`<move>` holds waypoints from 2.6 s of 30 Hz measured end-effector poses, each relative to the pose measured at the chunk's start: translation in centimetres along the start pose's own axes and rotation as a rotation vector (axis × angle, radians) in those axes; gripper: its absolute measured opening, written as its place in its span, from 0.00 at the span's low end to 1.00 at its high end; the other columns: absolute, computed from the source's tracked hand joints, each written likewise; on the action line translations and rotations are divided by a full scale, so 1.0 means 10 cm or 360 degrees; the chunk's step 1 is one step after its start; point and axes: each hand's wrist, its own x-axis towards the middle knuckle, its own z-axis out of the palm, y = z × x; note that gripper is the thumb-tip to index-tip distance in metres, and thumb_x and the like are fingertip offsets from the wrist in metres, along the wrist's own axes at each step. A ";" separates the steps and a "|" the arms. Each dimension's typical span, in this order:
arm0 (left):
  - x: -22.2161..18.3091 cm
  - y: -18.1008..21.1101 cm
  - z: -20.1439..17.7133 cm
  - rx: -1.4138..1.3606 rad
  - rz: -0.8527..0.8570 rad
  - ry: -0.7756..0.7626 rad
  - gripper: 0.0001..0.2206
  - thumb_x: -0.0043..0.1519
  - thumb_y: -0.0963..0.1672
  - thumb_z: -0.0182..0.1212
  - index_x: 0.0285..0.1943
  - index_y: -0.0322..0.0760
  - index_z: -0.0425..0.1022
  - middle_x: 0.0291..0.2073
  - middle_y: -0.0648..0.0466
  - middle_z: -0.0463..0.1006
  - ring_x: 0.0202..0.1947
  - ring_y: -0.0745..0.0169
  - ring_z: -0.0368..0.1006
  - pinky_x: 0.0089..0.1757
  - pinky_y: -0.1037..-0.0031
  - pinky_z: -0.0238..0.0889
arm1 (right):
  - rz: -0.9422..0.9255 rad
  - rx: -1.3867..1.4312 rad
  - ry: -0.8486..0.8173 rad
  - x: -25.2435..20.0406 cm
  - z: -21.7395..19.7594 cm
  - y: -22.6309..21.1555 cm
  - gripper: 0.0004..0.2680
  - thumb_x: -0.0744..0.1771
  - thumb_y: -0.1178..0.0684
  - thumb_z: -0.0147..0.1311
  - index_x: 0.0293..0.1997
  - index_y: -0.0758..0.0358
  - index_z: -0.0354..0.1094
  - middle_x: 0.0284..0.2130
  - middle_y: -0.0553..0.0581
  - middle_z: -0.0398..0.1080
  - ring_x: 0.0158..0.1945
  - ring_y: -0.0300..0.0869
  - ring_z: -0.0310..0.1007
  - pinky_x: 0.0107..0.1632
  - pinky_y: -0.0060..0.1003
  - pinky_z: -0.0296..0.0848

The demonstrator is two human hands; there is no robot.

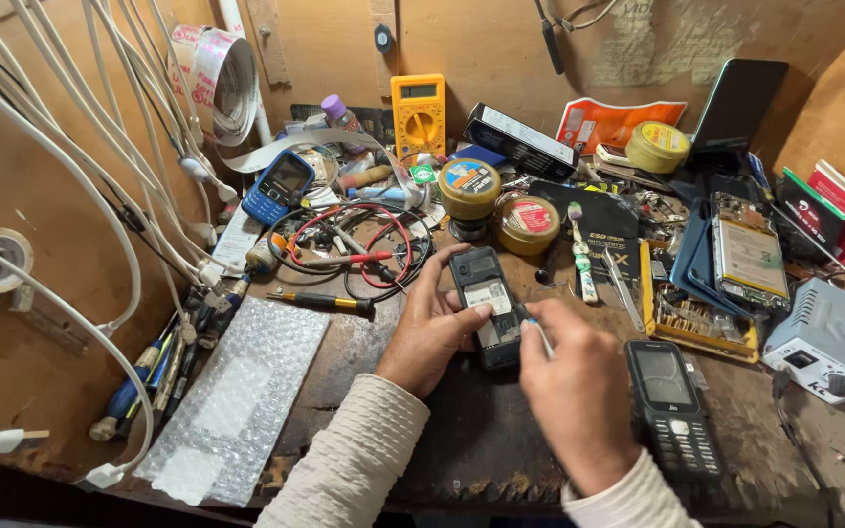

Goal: The person disassembles two feature phones by removing their back covers, batteries, and SIM cards using their hands and a small pry tool, then uses a screwdriver to remove internal screws and detach the front housings and internal components.

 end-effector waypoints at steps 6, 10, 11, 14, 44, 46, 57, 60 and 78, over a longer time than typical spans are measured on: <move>0.02 0.01 -0.01 -0.0168 -0.0053 -0.0060 0.33 0.57 0.33 0.60 0.74 0.38 0.57 0.42 0.48 0.81 0.39 0.64 0.79 0.39 0.74 0.75 | 0.1163 0.1462 -0.0661 0.23 -0.13 0.35 0.09 0.65 0.55 0.58 0.46 0.67 0.73 0.15 0.51 0.66 0.11 0.33 0.57 0.13 0.28 0.49; 0.01 0.05 -0.01 -0.0267 -0.0153 -0.0054 0.33 0.58 0.34 0.60 0.74 0.40 0.56 0.42 0.48 0.80 0.39 0.62 0.79 0.38 0.71 0.76 | 0.1354 0.1775 -0.0814 0.26 -0.17 0.40 0.09 0.64 0.55 0.58 0.47 0.64 0.74 0.16 0.50 0.68 0.11 0.32 0.58 0.13 0.27 0.50; 0.01 0.05 0.00 -0.0260 -0.0157 -0.0042 0.33 0.58 0.34 0.60 0.75 0.41 0.56 0.42 0.48 0.80 0.39 0.62 0.79 0.38 0.70 0.77 | 0.1303 0.1692 -0.0751 0.23 -0.16 0.38 0.09 0.64 0.55 0.59 0.47 0.64 0.74 0.16 0.50 0.67 0.11 0.32 0.58 0.13 0.27 0.50; 0.00 0.04 0.02 -0.0221 -0.0148 -0.0014 0.34 0.58 0.34 0.59 0.74 0.42 0.55 0.41 0.48 0.80 0.39 0.62 0.79 0.38 0.69 0.77 | 0.1093 0.1439 -0.0559 0.15 -0.12 0.29 0.09 0.65 0.54 0.59 0.47 0.65 0.75 0.17 0.52 0.68 0.12 0.33 0.58 0.13 0.28 0.51; -0.03 0.19 0.07 -0.0489 -0.0199 0.0005 0.17 0.62 0.47 0.62 0.55 0.28 0.74 0.39 0.51 0.80 0.38 0.58 0.80 0.37 0.59 0.82 | 0.1123 0.1620 -0.0265 0.31 -0.13 0.29 0.07 0.65 0.51 0.62 0.37 0.60 0.68 0.20 0.44 0.64 0.13 0.29 0.54 0.14 0.27 0.51; -0.04 0.15 0.04 -0.0522 -0.0200 0.0034 0.15 0.64 0.48 0.61 0.51 0.31 0.74 0.39 0.53 0.80 0.39 0.61 0.80 0.39 0.61 0.80 | 0.1153 0.1581 -0.0253 0.24 -0.11 0.29 0.07 0.66 0.51 0.60 0.37 0.61 0.67 0.21 0.48 0.68 0.13 0.30 0.54 0.14 0.28 0.52; 0.00 0.08 0.08 -0.0468 0.0052 0.0281 0.20 0.70 0.52 0.50 0.51 0.29 0.76 0.42 0.48 0.84 0.40 0.63 0.79 0.42 0.72 0.75 | 0.1021 0.1163 -0.0519 0.09 -0.06 0.12 0.15 0.67 0.45 0.58 0.37 0.74 0.70 0.18 0.65 0.76 0.09 0.33 0.53 0.11 0.32 0.52; -0.01 0.12 0.07 -0.0676 -0.0064 0.0282 0.14 0.67 0.46 0.51 0.50 0.28 0.73 0.43 0.42 0.83 0.44 0.52 0.82 0.44 0.63 0.78 | 0.0840 0.0751 -0.0519 0.02 -0.06 0.02 0.18 0.67 0.44 0.58 0.35 0.79 0.71 0.14 0.63 0.72 0.08 0.38 0.56 0.11 0.34 0.50; 0.21 -0.18 0.01 -0.0828 -0.0015 0.0424 0.17 0.71 0.47 0.46 0.46 0.26 0.73 0.33 0.43 0.80 0.34 0.52 0.79 0.40 0.63 0.77 | -0.0296 0.0292 -0.0036 0.21 -0.13 -0.02 0.05 0.64 0.56 0.63 0.40 0.63 0.80 0.29 0.55 0.78 0.27 0.41 0.76 0.30 0.36 0.71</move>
